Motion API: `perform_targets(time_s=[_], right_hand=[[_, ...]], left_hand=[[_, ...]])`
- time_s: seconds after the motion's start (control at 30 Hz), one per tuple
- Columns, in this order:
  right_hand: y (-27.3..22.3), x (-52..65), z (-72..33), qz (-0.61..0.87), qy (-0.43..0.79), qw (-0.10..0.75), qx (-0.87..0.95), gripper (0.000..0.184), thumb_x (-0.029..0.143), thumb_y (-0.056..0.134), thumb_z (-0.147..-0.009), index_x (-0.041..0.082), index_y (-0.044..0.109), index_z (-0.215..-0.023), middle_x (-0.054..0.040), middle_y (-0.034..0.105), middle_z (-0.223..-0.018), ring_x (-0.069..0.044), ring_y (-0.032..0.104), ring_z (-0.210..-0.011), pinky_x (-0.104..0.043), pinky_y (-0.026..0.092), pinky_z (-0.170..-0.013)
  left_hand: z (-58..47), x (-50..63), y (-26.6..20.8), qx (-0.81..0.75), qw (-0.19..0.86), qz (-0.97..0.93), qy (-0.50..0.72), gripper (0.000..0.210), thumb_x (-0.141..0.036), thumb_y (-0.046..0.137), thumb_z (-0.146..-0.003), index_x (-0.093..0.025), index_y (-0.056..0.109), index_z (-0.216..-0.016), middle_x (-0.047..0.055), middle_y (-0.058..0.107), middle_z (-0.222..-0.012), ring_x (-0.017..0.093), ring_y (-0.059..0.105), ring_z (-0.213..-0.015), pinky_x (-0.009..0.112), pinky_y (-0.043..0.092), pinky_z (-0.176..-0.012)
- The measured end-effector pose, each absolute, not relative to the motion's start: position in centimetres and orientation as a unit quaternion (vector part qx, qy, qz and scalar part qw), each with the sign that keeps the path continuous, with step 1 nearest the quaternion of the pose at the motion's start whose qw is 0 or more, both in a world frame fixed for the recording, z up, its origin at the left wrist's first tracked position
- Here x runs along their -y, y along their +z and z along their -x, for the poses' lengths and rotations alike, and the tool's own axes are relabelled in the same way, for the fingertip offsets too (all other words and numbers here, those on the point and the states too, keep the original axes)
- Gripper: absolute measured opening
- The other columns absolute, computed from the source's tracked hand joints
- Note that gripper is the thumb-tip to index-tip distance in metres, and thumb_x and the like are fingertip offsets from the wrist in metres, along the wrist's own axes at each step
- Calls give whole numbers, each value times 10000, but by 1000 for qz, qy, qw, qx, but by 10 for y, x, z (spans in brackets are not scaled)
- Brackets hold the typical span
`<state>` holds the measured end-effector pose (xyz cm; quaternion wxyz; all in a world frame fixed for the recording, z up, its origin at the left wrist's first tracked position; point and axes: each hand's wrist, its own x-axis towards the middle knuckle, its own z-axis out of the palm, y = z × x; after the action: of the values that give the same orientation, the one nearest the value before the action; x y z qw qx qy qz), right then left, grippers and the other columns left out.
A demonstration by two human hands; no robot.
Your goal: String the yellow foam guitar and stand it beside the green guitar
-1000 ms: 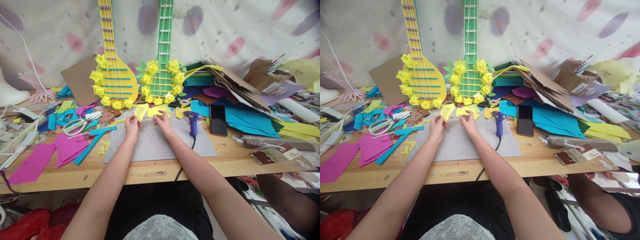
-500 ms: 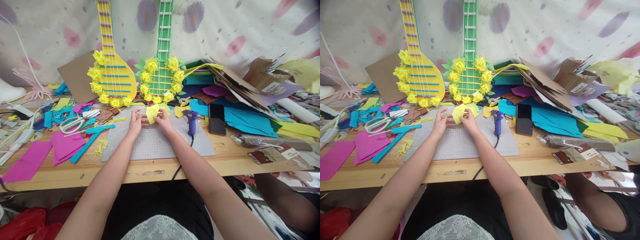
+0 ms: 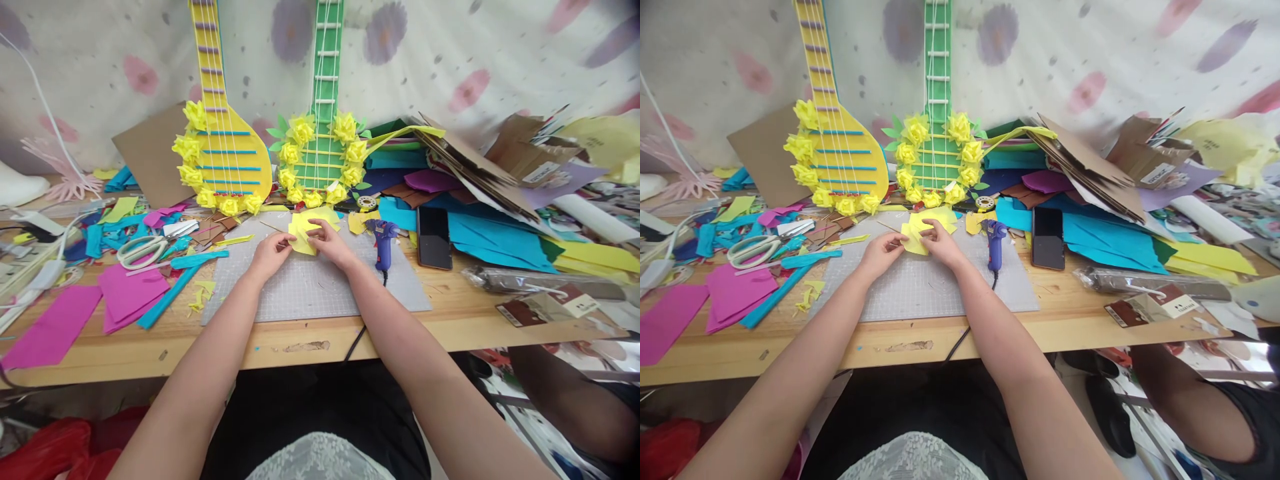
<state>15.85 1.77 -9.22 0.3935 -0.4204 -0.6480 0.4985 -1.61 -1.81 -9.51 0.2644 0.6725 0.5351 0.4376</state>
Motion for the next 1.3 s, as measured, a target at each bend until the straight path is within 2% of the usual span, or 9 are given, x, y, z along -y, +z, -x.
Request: perform_targets(time_s=[0.1, 0.17, 0.27, 0.43, 0.57, 0.7, 0.83, 1.1, 1.3], right_hand=[[-94, -19, -160, 444, 345, 444, 698, 427, 171, 519, -664, 190, 472, -1088, -76, 554, -1051, -165, 529, -890, -334, 439, -785], [-93, -16, -162, 438, 241, 441, 746, 417, 139, 514, -651, 195, 505, -1065, -74, 554, -1061, -185, 501, -944, -359, 414, -850], [-89, -7, -160, 407, 153, 391, 811, 442, 116, 505, -655, 186, 512, -1091, -78, 553, -1052, -198, 485, -933, -367, 403, -864], [-86, 3, -148, 420, 87, 327, 842, 472, 116, 491, -687, 159, 487, -1157, -89, 555, -1000, -226, 456, -942, -367, 385, -859], [-85, 6, -138, 446, 77, 297, 841, 452, 104, 458, -732, 160, 486, -1180, -85, 577, -989, -226, 450, -939, -351, 372, -851], [-83, 6, -134, 454, 77, 282, 842, 379, 80, 392, -794, 175, 532, -1133, -74, 614, -955, -220, 460, -923, -341, 371, -818], [-84, 3, -137, 439, 83, 279, 850, 330, 87, 394, -814, 183, 574, -1073, -68, 630, -946, -220, 447, -946, -334, 376, -800], [-88, 3, -140, 426, 121, 290, 848, 440, 35, 459, -729, 203, 542, -1127, -33, 641, -913, -214, 447, -936, -323, 385, -793], [-93, 3, -139, 498, 236, 320, 771, 329, 111, 535, -733, 207, 543, -1048, -3, 650, -813, -169, 522, -804, -309, 402, -760]], left_hand=[[13, 18, -96, -568, 269, -623, 466, 222, -131, 575, -696, -182, 657, -897, 37, 657, -904, 111, 595, -734, 265, 494, -728], [11, 18, -98, -580, 300, -586, 480, 257, -138, 587, -688, -169, 650, -936, 42, 666, -863, 119, 603, -720, 277, 496, -730], [9, 18, -100, -583, 347, -551, 485, 294, -148, 597, -678, -152, 637, -970, 40, 669, -802, 127, 608, -693, 283, 494, -714], [8, 19, -101, -592, 360, -535, 484, 291, -137, 595, -666, -160, 625, -954, 44, 671, -880, 124, 607, -696, 284, 489, -714], [9, 21, -100, -609, 317, -570, 451, 263, -144, 564, -694, -166, 617, -951, 53, 656, -918, 133, 600, -716, 304, 491, -727], [14, 28, -92, -623, 226, -631, 403, 387, -141, 557, -699, -177, 576, -1084, 57, 611, -946, 134, 572, -709, 302, 484, -720], [23, 33, -83, -628, 103, -684, 357, 468, -119, 595, -658, -201, 562, -1118, 72, 577, -1021, 192, 545, -868, 316, 457, -772], [27, 29, -86, -646, 105, -705, 274, 330, -164, 555, -736, -237, 602, -1054, 31, 666, -863, 199, 566, -799, 309, 424, -717], [26, 29, -87, -651, 119, -691, 291, 359, -190, 575, -731, -235, 585, -1088, 15, 682, -858, 192, 574, -774, 303, 422, -703]])
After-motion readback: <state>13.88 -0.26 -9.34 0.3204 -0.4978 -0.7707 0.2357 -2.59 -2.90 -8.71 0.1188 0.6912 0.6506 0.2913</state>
